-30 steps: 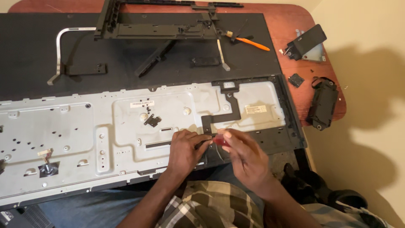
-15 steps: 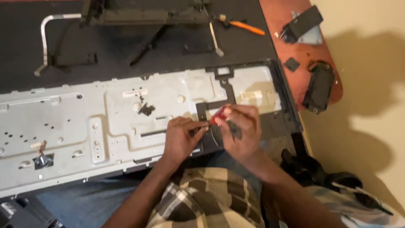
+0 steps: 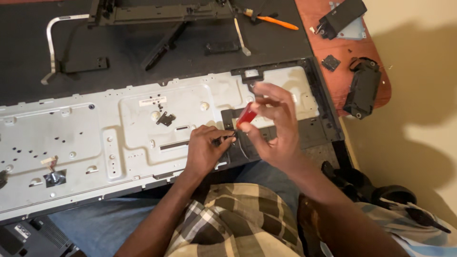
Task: The person disassembles the internal components of a television, removing internal panels and using a screwdriver to remove screws from the chassis.
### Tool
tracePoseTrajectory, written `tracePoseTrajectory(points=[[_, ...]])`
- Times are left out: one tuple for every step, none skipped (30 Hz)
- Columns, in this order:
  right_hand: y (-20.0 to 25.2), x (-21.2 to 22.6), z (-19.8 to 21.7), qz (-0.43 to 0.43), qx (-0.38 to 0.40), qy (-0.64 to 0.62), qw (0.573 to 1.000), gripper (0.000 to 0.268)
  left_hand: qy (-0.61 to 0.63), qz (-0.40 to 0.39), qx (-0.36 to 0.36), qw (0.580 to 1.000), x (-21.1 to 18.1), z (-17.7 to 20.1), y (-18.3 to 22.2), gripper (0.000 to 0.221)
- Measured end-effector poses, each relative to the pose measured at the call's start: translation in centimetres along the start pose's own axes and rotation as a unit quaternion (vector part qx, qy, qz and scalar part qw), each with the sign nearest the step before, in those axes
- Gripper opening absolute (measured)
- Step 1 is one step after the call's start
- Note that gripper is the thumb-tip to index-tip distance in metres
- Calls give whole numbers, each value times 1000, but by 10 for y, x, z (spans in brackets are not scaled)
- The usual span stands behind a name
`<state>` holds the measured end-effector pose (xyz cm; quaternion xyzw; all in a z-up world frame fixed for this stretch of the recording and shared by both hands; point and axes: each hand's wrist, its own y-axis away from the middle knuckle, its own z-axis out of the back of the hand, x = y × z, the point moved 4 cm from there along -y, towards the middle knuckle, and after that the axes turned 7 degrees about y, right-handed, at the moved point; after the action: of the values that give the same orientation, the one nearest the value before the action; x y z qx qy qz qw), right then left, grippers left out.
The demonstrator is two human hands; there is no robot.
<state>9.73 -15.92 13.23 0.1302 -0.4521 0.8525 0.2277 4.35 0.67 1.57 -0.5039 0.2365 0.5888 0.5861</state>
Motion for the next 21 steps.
tracePoseTrajectory(points=[[3,0,-2,0,32,-29,999,36,9,7,-1,1000,1,0,0,22],[5,-2,-6,-4,42,-63,997,36,18,13,-3,1000,1,1,1,22],[7,-6,-12,-9,53,-94,994,37,16,20,11,1000,2,0,0,25],[11,-10,-16,-13,63,-126,990,37,13,27,25,999,3,0,0,27],[13,-15,-16,-25,47,-52,997,41,12,34,39,999,4,-1,0,30],[14,-18,-13,-38,30,22,999,46,37,35,34,998,5,2,0,36],[13,-18,-9,-50,15,97,994,51,64,37,29,997,6,5,2,41],[10,-12,-5,-20,16,68,997,47,92,38,24,995,8,7,2,47],[4,-5,2,13,18,37,999,44,84,42,21,995,9,9,3,46],[-2,3,6,45,19,6,999,42,76,45,17,996,10,11,4,44],[-6,7,4,29,38,-40,998,39,66,49,13,997,11,13,5,42],[-8,9,2,14,57,-86,995,36,59,47,11,997,12,13,6,41],[-8,10,0,-2,75,-130,989,33,53,44,8,998,12,12,5,40],[-8,8,-1,-14,47,-76,996,37,47,41,6,998,13,11,5,39],[-8,7,-4,-26,18,-22,999,41,48,46,9,998,14,10,5,38],[-7,6,-3,-38,-11,33,999,46,49,50,12,997,14,10,5,38],[-8,7,-4,-12,-6,23,1000,44,51,54,14,997,15,10,5,37],[-11,9,-3,14,-1,13,1000,43,53,54,14,997,15,9,4,37],[-12,12,-3,41,5,0,999,42,54,55,12,997,15,9,5,37],[-12,12,-4,26,33,-47,998,38,54,57,10,997,15,9,5,38],[-10,11,-3,11,61,-93,994,34,54,55,9,997,15,10,6,37]])
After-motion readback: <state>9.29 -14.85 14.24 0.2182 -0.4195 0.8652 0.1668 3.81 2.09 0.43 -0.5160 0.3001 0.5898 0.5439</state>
